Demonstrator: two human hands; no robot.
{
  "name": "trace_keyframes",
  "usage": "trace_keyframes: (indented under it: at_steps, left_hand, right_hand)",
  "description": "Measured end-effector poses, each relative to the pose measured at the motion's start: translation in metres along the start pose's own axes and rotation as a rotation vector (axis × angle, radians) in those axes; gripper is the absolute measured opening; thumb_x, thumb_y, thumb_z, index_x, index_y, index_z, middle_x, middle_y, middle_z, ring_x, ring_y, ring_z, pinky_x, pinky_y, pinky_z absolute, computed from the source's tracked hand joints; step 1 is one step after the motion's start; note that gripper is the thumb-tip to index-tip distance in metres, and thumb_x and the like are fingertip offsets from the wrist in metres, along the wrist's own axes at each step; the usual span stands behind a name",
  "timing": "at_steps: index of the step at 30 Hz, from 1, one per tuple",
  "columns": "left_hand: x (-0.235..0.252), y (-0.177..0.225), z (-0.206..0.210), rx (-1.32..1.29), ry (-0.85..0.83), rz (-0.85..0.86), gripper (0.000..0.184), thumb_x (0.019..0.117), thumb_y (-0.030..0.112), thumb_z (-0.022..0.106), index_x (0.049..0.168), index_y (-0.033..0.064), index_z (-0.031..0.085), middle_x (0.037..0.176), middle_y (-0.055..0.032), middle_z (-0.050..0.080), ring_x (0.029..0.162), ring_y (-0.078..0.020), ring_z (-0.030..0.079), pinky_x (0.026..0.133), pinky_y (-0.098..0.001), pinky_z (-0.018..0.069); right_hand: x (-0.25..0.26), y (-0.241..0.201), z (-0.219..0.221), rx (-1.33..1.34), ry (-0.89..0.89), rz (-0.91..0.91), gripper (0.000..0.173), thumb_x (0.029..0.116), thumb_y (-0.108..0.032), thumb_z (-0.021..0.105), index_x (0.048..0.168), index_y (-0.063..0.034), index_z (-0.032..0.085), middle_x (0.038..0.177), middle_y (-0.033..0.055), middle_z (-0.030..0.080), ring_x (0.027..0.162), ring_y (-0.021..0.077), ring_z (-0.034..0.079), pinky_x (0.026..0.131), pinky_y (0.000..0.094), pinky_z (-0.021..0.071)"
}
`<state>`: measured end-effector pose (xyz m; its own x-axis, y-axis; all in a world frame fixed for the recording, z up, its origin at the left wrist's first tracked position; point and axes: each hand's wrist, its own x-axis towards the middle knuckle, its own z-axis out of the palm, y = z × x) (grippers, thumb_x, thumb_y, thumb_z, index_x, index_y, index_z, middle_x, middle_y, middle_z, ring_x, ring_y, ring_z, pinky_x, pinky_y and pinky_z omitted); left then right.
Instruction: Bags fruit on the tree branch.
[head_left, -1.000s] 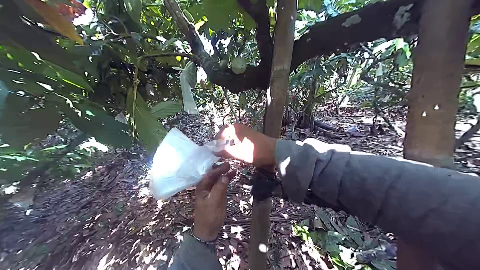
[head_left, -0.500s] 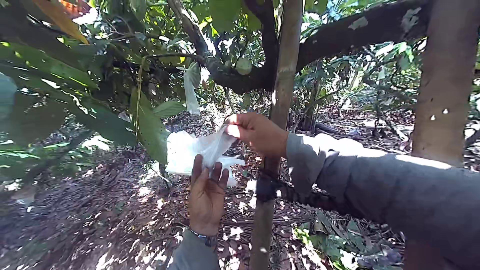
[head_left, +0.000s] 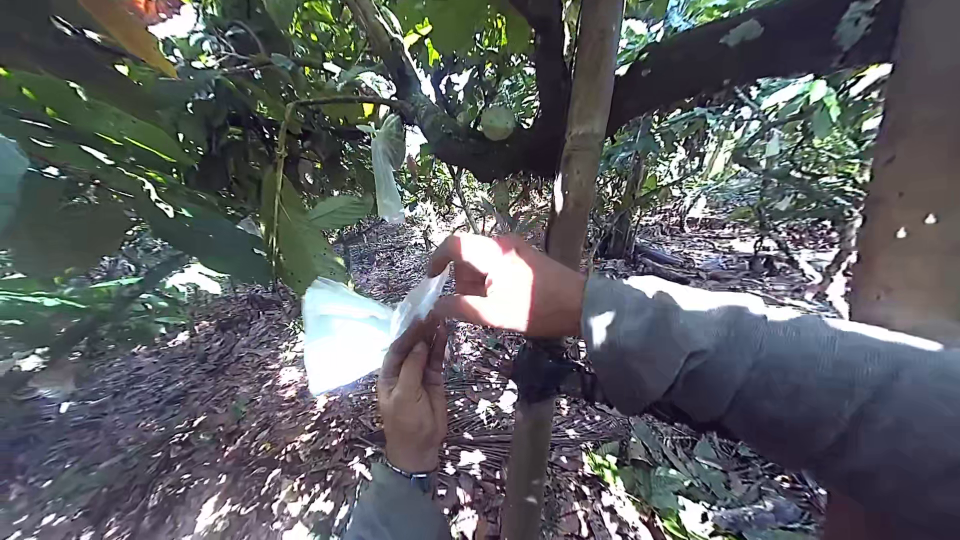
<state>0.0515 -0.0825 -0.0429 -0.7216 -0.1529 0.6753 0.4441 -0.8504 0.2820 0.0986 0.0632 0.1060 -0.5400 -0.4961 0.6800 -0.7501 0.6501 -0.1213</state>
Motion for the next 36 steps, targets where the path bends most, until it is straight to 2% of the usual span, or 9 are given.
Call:
trace_keyframes:
  at_steps: [2,7,11,16,20,27,31,34,36]
  left_hand:
    - [-0.003,-0.001,-0.001,0.013,-0.042,-0.002,0.024,0.0981,-0.005,0.049,0.11,-0.0047,0.069,0.112,-0.019,0.073,0.104,-0.0262,0.073,0.097,-0.0406,0.059]
    - [-0.007,0.012,0.003,-0.019,-0.014,-0.092,0.028,0.1004,0.0,0.046,0.111,0.0061,0.071,0.11,-0.0152,0.075,0.098,-0.0256,0.075,0.084,-0.0398,0.0636]
    - [0.0,0.024,0.004,-0.083,0.083,-0.16,0.031,0.1041,0.001,0.034,0.116,0.0094,0.061,0.093,-0.0058,0.073,0.073,-0.0127,0.073,0.062,-0.0251,0.0622]
    - [0.002,0.022,-0.012,-0.146,0.136,-0.185,0.031,0.1042,-0.001,0.033,0.116,0.0046,0.06,0.087,-0.0048,0.071,0.071,-0.0111,0.071,0.069,-0.0245,0.063]
    - [0.009,0.018,-0.032,-0.155,0.234,-0.207,0.031,0.1093,0.009,0.033,0.113,0.0089,0.063,0.088,-0.0046,0.073,0.075,-0.0138,0.074,0.072,-0.0283,0.0641]
    - [0.054,0.056,-0.007,0.896,-0.101,0.308,0.044,0.103,0.032,0.05,0.13,-0.0021,0.056,0.11,-0.0035,0.069,0.097,-0.0116,0.068,0.092,-0.0355,0.0573]
    - [0.059,0.053,0.032,1.128,-0.464,0.21,0.062,0.0841,0.062,0.072,0.116,0.0085,0.07,0.089,0.0055,0.069,0.079,-0.005,0.066,0.072,-0.0278,0.0581]
    - [0.047,0.032,0.046,1.151,-0.506,0.127,0.021,0.0965,0.027,0.062,0.098,0.0084,0.071,0.081,0.0043,0.07,0.073,-0.0041,0.068,0.067,-0.0259,0.0594]
    - [0.045,0.027,0.041,1.048,-0.402,0.085,0.02,0.1015,0.017,0.056,0.096,0.0039,0.072,0.08,-0.0011,0.072,0.072,-0.0104,0.071,0.068,-0.0313,0.0631]
  right_hand:
    - [-0.004,-0.004,0.011,-0.063,-0.198,-0.012,0.034,0.0973,-0.022,0.069,0.131,-0.0164,0.067,0.08,0.0023,0.068,0.069,0.0154,0.064,0.067,0.0415,0.056]
    - [-0.002,0.018,0.005,-0.198,-0.246,0.113,0.013,0.0983,-0.01,0.06,0.104,-0.0023,0.068,0.087,0.0142,0.068,0.083,0.0292,0.068,0.075,0.0511,0.0548]
    - [0.006,0.02,-0.008,-0.165,0.006,0.259,0.017,0.1044,-0.011,0.049,0.105,-0.0018,0.063,0.084,0.0125,0.064,0.077,0.026,0.065,0.071,0.0478,0.0541]
    - [0.017,0.018,-0.031,0.15,0.357,0.317,0.02,0.1053,-0.014,0.048,0.117,-0.0015,0.059,0.101,0.0107,0.065,0.086,0.0175,0.068,0.078,0.0396,0.0587]
    - [0.019,0.022,-0.041,0.347,0.216,0.189,0.016,0.1064,-0.01,0.051,0.115,0.0005,0.058,0.095,0.0089,0.067,0.082,0.0145,0.072,0.075,0.0344,0.0638]
    - [0.014,0.03,-0.026,0.101,-0.153,0.158,0.016,0.1018,-0.012,0.057,0.092,-0.0038,0.066,0.073,0.0035,0.061,0.065,0.0117,0.059,0.063,0.0329,0.0503]
    - [0.004,0.018,-0.012,0.018,-0.058,0.087,0.014,0.0982,-0.011,0.064,0.089,-0.001,0.068,0.076,0.0094,0.063,0.071,0.0197,0.063,0.068,0.0414,0.0535]
    - [0.003,0.014,-0.007,0.033,0.017,0.072,0.013,0.096,-0.013,0.07,0.094,0.0003,0.068,0.081,0.012,0.066,0.076,0.0222,0.066,0.071,0.0429,0.0557]
    - [0.005,0.016,-0.011,0.102,-0.014,0.151,0.018,0.0979,-0.012,0.066,0.111,0.0003,0.067,0.092,0.014,0.068,0.084,0.0234,0.067,0.078,0.044,0.0569]
